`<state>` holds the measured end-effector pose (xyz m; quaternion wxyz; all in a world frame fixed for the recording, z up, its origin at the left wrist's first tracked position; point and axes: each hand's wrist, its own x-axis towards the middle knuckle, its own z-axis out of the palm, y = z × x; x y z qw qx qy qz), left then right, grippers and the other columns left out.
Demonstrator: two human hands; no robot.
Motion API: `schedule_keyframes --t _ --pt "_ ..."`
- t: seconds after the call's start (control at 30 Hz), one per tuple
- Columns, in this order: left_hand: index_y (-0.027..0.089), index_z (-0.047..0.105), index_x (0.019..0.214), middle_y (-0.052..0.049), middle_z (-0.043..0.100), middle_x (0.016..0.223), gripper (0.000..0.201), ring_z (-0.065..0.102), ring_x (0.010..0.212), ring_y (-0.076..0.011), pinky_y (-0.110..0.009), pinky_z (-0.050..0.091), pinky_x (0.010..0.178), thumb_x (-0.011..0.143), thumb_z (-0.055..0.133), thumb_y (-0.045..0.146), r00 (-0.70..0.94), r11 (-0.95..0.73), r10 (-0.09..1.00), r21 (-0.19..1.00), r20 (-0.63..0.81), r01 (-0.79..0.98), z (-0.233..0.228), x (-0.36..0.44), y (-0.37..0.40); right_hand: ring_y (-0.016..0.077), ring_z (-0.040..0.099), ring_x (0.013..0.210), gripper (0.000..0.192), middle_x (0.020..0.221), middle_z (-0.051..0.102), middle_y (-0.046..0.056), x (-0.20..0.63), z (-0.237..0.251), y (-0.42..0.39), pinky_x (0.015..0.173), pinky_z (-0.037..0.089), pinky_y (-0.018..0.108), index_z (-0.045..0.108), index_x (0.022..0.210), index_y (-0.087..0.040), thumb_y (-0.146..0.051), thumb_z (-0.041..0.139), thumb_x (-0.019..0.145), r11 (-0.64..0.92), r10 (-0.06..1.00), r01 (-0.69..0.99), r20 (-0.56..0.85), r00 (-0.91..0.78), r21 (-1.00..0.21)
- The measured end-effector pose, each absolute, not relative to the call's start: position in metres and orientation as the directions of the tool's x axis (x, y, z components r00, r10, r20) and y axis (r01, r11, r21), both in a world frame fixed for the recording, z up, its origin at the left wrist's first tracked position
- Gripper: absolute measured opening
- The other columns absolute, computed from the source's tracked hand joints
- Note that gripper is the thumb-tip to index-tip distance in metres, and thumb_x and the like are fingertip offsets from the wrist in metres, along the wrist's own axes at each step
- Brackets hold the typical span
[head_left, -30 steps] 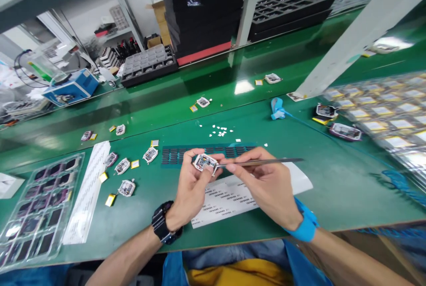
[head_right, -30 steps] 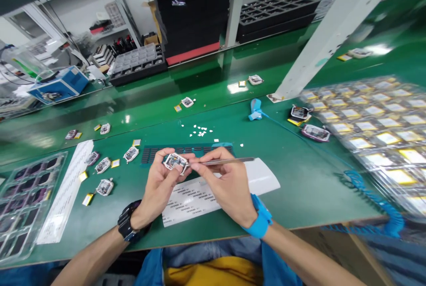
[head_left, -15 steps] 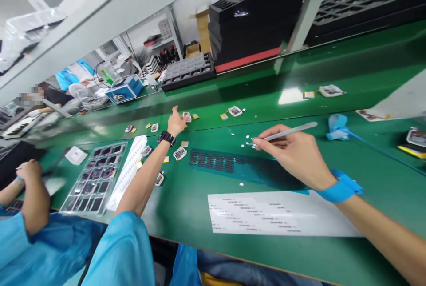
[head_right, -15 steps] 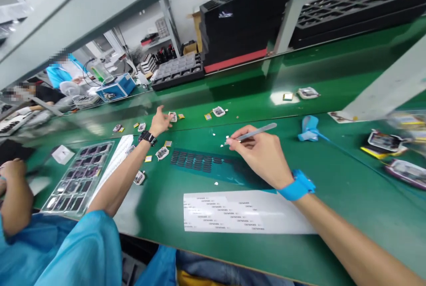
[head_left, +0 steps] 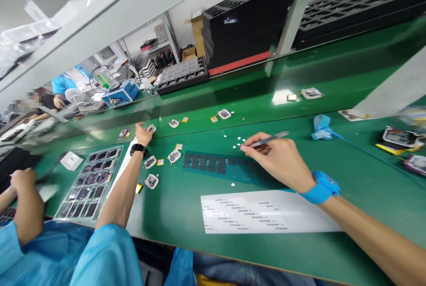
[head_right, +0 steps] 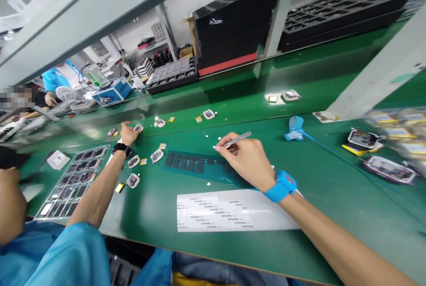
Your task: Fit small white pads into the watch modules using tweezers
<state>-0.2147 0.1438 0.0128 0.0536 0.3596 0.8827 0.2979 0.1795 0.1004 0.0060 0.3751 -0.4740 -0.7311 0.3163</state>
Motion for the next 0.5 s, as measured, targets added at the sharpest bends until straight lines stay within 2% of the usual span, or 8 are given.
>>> schedule_keyframes --t 0.13,0.27,0.3,0.37,0.43,0.5 --pt "0.016 0.045 0.125 -0.006 0.066 0.103 0.055 0.065 0.092 -0.0174 -0.033 0.052 0.086 0.076 0.07 0.013 -0.634 0.381 0.759 0.688 0.149 0.618 0.026 -0.187 0.139 0.0204 0.067 0.057 0.019 0.067 0.071 0.003 0.18 0.01 0.098 0.058 0.049 0.032 0.063 0.07 -0.022 -0.037 0.061 0.082 0.339 0.935 0.453 0.24 -0.263 -0.825" --pt "0.021 0.035 0.13 -0.002 0.065 0.099 0.063 0.066 0.075 -0.0119 -0.025 0.053 0.068 0.075 0.066 0.018 -0.494 0.18 0.86 0.83 0.128 0.528 0.045 -0.137 0.115 0.0205 0.068 0.061 0.019 0.073 0.072 0.004 0.18 0.013 0.096 0.06 0.051 0.032 0.063 0.071 -0.022 -0.038 0.062 0.082 0.31 0.946 0.421 0.232 -0.227 -0.852" --pt "0.022 0.037 0.131 -0.001 0.066 0.093 0.068 0.064 0.071 -0.0118 -0.024 0.051 0.064 0.071 0.068 0.017 -0.39 0.086 0.918 0.927 0.069 0.365 0.049 -0.123 0.106 0.0211 0.068 0.064 0.019 0.074 0.072 0.004 0.181 0.014 0.095 0.063 0.052 0.032 0.063 0.071 -0.022 -0.038 0.062 0.082 0.302 0.949 0.417 0.229 -0.216 -0.857" --pt "0.02 0.049 0.123 0.0 0.066 0.082 0.063 0.06 0.062 -0.0102 -0.021 0.047 0.057 0.064 0.071 0.016 -0.173 0.09 0.981 0.996 -0.085 0.024 0.054 -0.096 0.088 0.0228 0.068 0.07 0.02 0.075 0.072 0.004 0.182 0.013 0.096 0.068 0.052 0.034 0.063 0.074 -0.022 -0.04 0.06 0.082 0.291 0.954 0.41 0.228 -0.196 -0.865" --pt "0.017 0.058 0.107 -0.001 0.067 0.075 0.048 0.058 0.058 -0.0092 -0.02 0.044 0.055 0.062 0.075 0.017 -0.035 0.188 0.98 0.965 -0.197 -0.181 0.055 -0.073 0.072 0.024 0.068 0.076 0.026 0.078 0.072 0.005 0.183 0.011 0.097 0.073 0.051 0.036 0.063 0.076 -0.021 -0.043 0.053 0.087 0.289 0.954 0.396 0.229 -0.193 -0.871" --pt "0.015 0.061 0.092 -0.004 0.069 0.075 0.033 0.059 0.058 -0.0092 -0.02 0.044 0.055 0.065 0.078 0.021 0.095 0.275 0.961 0.929 -0.26 -0.249 0.049 -0.054 0.06 0.024 0.068 0.081 0.033 0.082 0.072 0.006 0.183 0.01 0.097 0.077 0.05 0.037 0.064 0.078 -0.021 -0.042 0.043 0.091 0.288 0.952 0.362 0.227 -0.204 -0.887"
